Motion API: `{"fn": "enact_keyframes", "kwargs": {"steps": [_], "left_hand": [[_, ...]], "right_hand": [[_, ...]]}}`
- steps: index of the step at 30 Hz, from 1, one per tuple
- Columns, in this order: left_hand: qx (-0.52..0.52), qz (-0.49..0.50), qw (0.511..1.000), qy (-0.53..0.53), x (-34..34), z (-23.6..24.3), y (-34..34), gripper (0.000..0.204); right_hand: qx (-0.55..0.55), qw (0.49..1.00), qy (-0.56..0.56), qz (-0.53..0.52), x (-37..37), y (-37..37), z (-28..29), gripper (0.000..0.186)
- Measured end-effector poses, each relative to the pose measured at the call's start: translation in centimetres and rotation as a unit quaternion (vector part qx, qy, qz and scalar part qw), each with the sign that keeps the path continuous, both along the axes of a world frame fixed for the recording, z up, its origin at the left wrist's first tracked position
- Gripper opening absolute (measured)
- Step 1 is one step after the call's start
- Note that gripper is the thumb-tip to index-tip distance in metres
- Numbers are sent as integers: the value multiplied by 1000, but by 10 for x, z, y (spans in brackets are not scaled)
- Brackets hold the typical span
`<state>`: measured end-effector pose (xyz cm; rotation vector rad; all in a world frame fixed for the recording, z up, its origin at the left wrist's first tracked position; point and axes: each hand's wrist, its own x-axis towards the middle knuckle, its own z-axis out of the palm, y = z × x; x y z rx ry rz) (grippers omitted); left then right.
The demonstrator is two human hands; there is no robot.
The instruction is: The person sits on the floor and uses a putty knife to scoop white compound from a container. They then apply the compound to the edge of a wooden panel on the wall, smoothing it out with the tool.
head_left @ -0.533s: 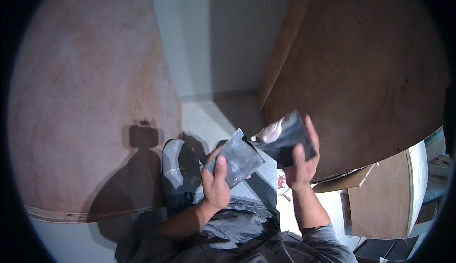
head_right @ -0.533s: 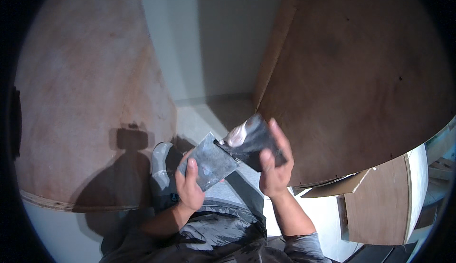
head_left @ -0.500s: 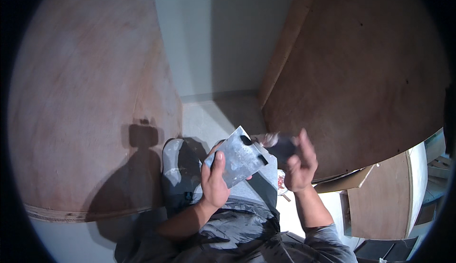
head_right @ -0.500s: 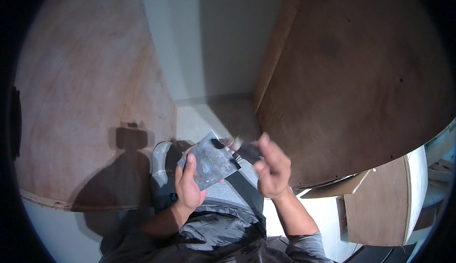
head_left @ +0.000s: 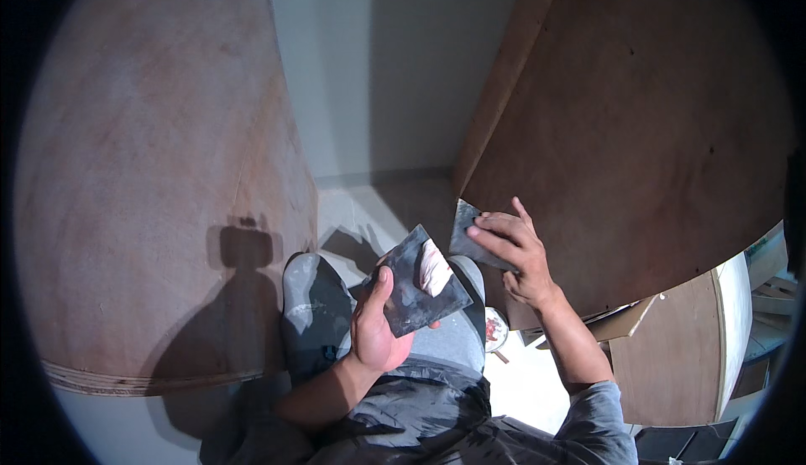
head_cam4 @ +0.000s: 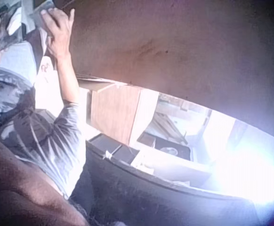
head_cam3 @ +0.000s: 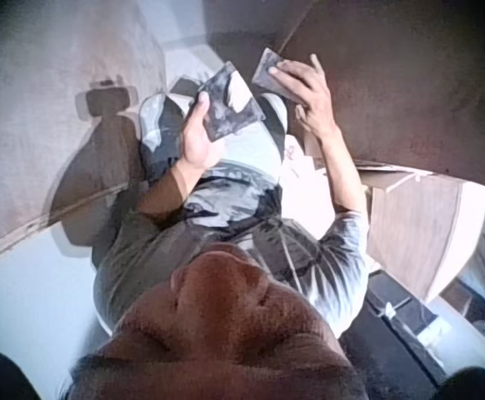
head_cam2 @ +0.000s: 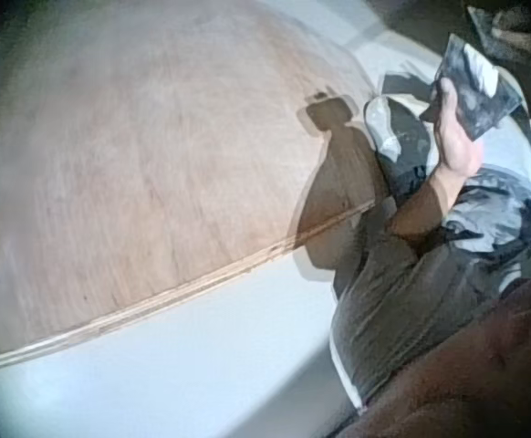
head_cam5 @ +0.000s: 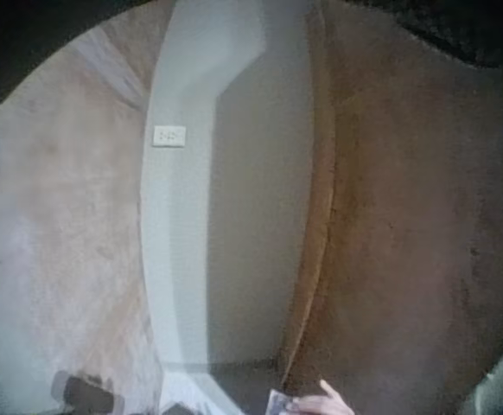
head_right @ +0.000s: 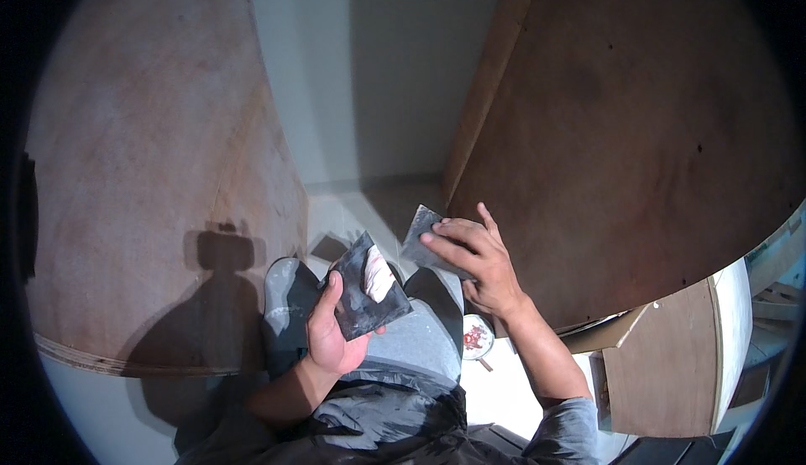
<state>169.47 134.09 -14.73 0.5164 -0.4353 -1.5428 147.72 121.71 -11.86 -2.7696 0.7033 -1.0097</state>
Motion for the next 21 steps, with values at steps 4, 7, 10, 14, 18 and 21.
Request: {"fn": "enact_keyframes", "kwargs": {"steps": [4, 7, 10, 14, 18, 21], "left_hand": [[23, 23, 999, -9, -2, 4, -5, 41], [42, 61, 997, 10, -11, 3, -10, 43], [20, 31, 999, -3, -11, -1, -12, 41], [17, 42, 999, -23, -7, 12, -6, 40], [19, 86, 995, -54, 2, 6, -12, 40], [21, 70, 995, -67, 10, 8, -14, 39]], "right_hand": [[36, 954, -295, 50, 26, 36, -19, 73], [43, 921, -383, 47, 60, 66, -46, 66], [23, 947, -320, -7, 71, 55, -46, 58], [214, 941, -258, -41, 46, 32, -65, 51], [538, 640, -548, 18, 25, 29, -45, 64], [574, 568, -586, 64, 15, 31, -25, 45]]}}
